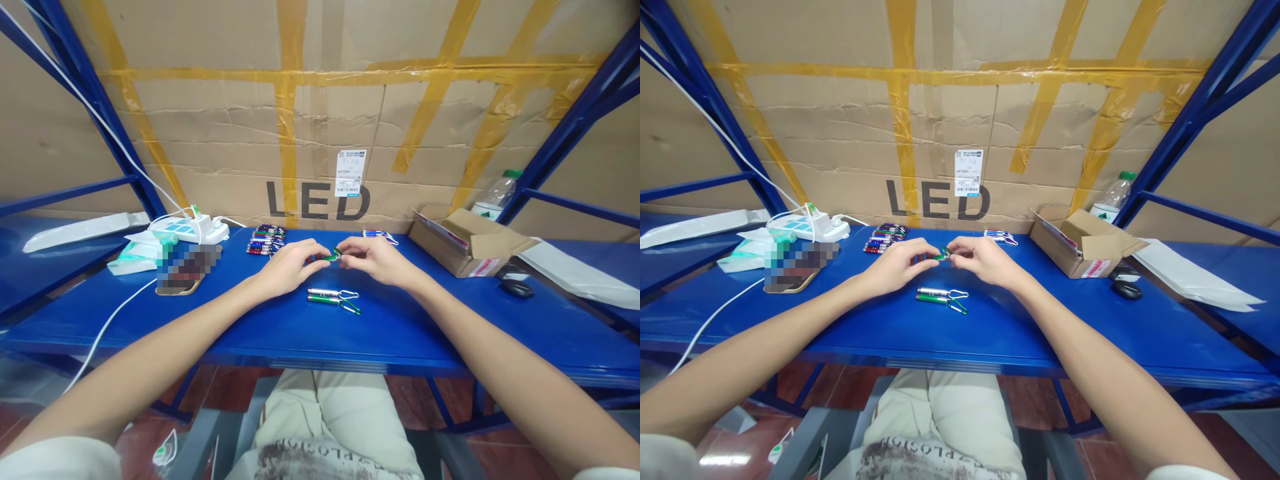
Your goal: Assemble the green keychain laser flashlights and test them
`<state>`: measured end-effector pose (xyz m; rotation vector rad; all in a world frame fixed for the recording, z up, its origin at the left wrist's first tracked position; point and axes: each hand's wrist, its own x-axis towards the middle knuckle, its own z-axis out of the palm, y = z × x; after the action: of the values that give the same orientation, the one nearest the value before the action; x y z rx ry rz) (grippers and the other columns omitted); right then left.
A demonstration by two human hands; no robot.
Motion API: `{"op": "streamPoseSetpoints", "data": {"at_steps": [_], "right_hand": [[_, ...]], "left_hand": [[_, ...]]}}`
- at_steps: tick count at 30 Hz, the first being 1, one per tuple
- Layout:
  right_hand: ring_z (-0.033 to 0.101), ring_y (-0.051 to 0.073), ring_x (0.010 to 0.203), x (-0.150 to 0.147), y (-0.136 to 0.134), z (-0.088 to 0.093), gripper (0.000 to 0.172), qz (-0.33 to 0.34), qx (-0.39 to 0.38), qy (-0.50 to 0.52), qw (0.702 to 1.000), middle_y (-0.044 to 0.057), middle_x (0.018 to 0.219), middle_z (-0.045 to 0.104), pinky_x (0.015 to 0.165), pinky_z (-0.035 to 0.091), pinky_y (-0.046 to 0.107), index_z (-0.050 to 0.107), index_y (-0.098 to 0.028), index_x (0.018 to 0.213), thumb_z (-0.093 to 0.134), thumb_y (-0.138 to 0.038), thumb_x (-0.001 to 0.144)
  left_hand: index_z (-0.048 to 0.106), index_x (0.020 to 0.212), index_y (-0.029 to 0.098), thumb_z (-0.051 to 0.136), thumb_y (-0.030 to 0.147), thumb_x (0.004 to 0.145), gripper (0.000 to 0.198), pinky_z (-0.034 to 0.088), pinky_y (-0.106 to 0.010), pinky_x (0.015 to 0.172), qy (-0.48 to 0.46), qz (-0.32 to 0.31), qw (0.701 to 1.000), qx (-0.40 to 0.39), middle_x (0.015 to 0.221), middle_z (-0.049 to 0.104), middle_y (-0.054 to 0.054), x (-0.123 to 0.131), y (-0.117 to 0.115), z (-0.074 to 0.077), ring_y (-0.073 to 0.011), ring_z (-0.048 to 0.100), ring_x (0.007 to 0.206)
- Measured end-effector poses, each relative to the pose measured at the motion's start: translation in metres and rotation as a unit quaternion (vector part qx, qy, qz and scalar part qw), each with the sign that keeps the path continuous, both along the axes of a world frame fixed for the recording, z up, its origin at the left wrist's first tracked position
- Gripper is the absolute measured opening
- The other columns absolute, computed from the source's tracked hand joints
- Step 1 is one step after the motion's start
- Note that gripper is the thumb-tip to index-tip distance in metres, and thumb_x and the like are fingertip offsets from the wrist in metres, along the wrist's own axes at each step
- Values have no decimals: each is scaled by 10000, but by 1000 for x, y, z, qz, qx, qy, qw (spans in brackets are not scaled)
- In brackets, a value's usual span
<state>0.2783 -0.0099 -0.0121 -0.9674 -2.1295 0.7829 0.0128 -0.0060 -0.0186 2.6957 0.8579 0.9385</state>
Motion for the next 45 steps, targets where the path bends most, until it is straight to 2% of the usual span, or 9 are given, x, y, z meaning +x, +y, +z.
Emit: {"op": "streamPoseSetpoints", "data": {"at_steps": [7, 13, 18, 23, 29, 34, 38, 45], "right_hand": [[822, 278, 983, -1, 0, 0, 256, 7, -11, 50, 999, 64, 1008, 862, 955, 630, 427, 763, -220, 1105, 754, -393, 917], [822, 294, 1002, -2, 0, 1, 309, -5, -19, 49, 999, 77, 1034, 864, 951, 644, 448, 755, -223, 1111, 773, -455, 908], [818, 260, 888, -1, -1, 0, 255, -14, 11, -2, 1000, 69, 974, 859, 879, 639, 414, 739, -218, 1114, 685, -429, 983], [775, 234, 821, 3, -1, 4, 252, -16, 36, -99, 994, 50, 926, 844, 808, 593, 360, 768, -202, 1137, 645, -370, 995], [755, 269, 999, 10, 4, 7, 294, 26, 90, -202, 975, 100, 1142, 837, 916, 550, 378, 838, -208, 1179, 650, -378, 1029], [742, 258, 943, 11, 7, 5, 275, 60, 109, -239, 963, 98, 1061, 824, 858, 538, 360, 870, -233, 1181, 681, -360, 1028], [753, 254, 948, 12, 7, 5, 239, 73, 97, -242, 963, 82, 1058, 837, 867, 553, 352, 883, -241, 1142, 730, -333, 983], [760, 251, 915, 12, 1, 9, 218, 58, 87, -275, 956, 72, 1042, 842, 845, 564, 342, 884, -229, 1077, 719, -257, 938]], "left_hand": [[747, 1218, 216, 623, 407, 1110, 252, 524, -328, 868, -31, 2, 999, 30, 1089, 730, -63, -1, -1, 0, -196, 680, 931], [739, 1189, 203, 617, 392, 1114, 237, 525, -330, 864, -43, 16, 998, 44, 1067, 731, -58, -1, -2, 1, -193, 672, 907], [751, 1239, 193, 558, 357, 1134, 275, 545, -366, 948, -36, 46, 998, 38, 1132, 749, -84, 0, 1, -1, -228, 716, 1022], [777, 1224, 205, 528, 390, 1138, 322, 550, -397, 971, 17, 56, 998, 22, 1130, 745, -95, -1, 5, -4, -256, 708, 1065], [777, 1217, 208, 590, 399, 1109, 289, 527, -415, 986, 106, 49, 993, -19, 1148, 771, -91, -3, 8, -8, -282, 682, 1102], [786, 1100, 224, 683, 436, 1060, 238, 529, -369, 901, 99, 31, 993, -63, 1056, 798, -64, -3, 5, -7, -265, 704, 1033], [800, 1055, 223, 700, 428, 1050, 228, 526, -347, 852, 88, 3, 993, -80, 1008, 802, -57, -1, 5, -6, -240, 723, 954], [787, 979, 209, 687, 334, 1048, 174, 522, -329, 845, 69, -19, 993, -97, 1013, 783, -50, 4, 1, -9, -219, 722, 937]]}}
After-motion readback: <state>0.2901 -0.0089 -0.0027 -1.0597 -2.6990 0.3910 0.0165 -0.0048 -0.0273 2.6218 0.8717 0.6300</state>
